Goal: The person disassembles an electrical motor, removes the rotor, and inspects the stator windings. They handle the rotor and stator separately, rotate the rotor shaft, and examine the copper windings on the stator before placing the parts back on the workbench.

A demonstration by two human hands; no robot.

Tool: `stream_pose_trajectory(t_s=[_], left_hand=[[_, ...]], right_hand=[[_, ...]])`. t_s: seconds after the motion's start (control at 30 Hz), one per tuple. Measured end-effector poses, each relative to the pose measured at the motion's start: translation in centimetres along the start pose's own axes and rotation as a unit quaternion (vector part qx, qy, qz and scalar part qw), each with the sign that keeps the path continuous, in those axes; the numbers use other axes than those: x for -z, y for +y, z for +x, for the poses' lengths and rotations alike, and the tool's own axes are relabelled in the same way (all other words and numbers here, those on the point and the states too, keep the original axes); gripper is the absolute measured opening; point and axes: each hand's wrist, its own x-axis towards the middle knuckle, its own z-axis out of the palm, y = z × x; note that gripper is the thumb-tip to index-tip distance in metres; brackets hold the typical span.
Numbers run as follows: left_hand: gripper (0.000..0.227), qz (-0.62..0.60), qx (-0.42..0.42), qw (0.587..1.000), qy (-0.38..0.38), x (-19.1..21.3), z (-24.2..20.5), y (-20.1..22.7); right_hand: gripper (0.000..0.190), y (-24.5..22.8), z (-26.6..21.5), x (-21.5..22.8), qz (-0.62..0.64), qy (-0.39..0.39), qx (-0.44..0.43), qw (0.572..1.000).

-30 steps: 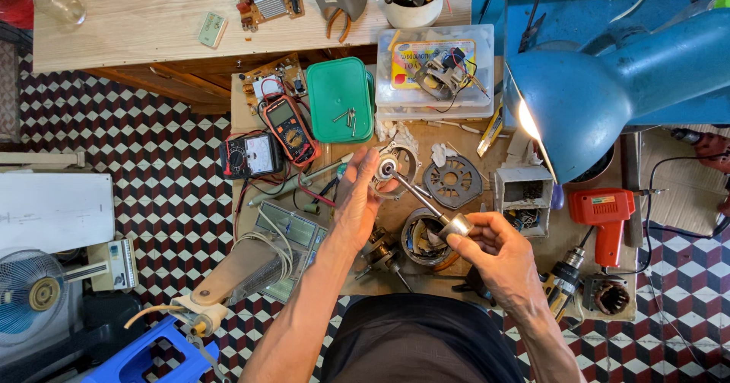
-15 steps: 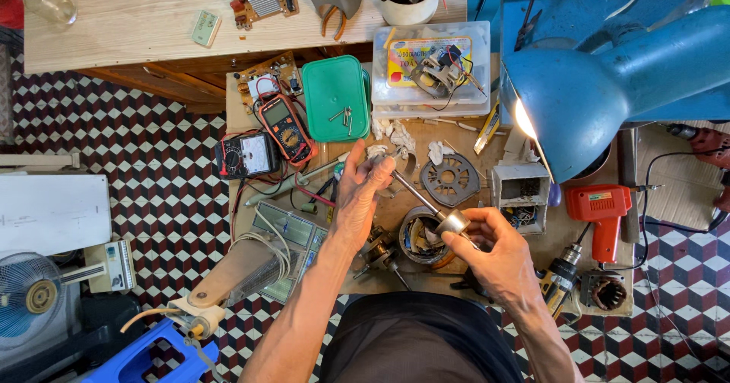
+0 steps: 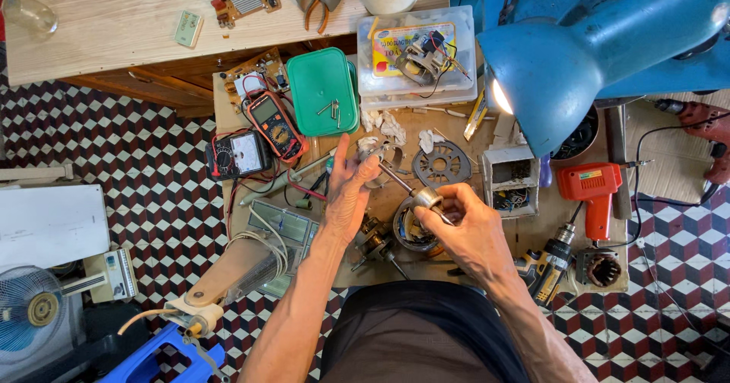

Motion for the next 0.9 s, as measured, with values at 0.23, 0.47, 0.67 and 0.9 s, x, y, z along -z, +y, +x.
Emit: stream_pose_trajectory(t_s=[0.23,0.47,0.67,0.9], left_hand=[[0.126,0.019,0.011,0.999,0.029,0.6,0.3,-0.7],[0.126,0.065,0.040,0.996,0.045,0.5,0.0,0.0],[0.100,-0.061,-0.010,0.997,0.036,0.4,0.2,-0.2],[0.100,-0.023,-0.023,0.999,0.039,1.3,0.2,0.1]], right_hand=[[0.051,0.3,0.1,-1.1,-0.082,0.050,0.121,0.988],[0.046,2.0,1.7,-1.4,0.106,-0.021,-0.054,0.993],[0.048,2.0,1.6,-1.9,0.096,-0.005,-0.012,0.995],[0.051,2.2,1.7,-2.4,0.079,-0.015,0.015,0.997]])
